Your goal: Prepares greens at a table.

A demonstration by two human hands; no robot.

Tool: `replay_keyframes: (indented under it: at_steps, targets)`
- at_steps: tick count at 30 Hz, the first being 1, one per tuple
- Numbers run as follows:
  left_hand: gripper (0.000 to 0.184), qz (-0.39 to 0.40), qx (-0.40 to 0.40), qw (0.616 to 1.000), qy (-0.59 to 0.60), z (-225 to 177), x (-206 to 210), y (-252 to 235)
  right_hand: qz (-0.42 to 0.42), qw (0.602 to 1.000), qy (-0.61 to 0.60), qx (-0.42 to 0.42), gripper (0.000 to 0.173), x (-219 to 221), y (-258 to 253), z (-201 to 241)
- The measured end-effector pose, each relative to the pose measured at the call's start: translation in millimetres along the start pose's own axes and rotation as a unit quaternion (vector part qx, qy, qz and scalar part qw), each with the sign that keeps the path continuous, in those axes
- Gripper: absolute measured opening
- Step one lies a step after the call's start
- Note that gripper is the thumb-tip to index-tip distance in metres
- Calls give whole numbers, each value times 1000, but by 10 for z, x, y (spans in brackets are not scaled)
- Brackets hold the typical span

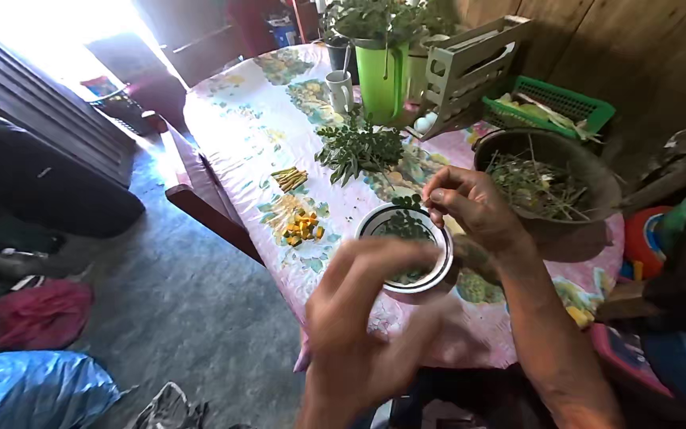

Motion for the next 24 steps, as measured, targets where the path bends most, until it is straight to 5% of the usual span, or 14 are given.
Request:
replay_keyframes:
  at_steps: [3,7,15,24]
  targets:
    - [43,28,-23,986,-165,659,104,-203,23,998,58,-34,13,59,-24,90]
    - [29,46,-118,990,-56,1164,157,-234,35,995,76,-52,12,76,-61,127]
    - [9,-22,-141,989,24,1294,187,-136,8,995,76,-64,10,106,-95,128]
    - [8,-63,-131,989,37,1260,135,-81,50,997,50,-27,14,200,-112,20]
Point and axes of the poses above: each hand's wrist, its own y-axis away from the middle knuckle, its own x-axis out of the palm, z = x × y, the point moved 7 cm from there along -y, towards the middle knuckle, and after that the axes turned 15 degrees about y, right-handed, at the moved point
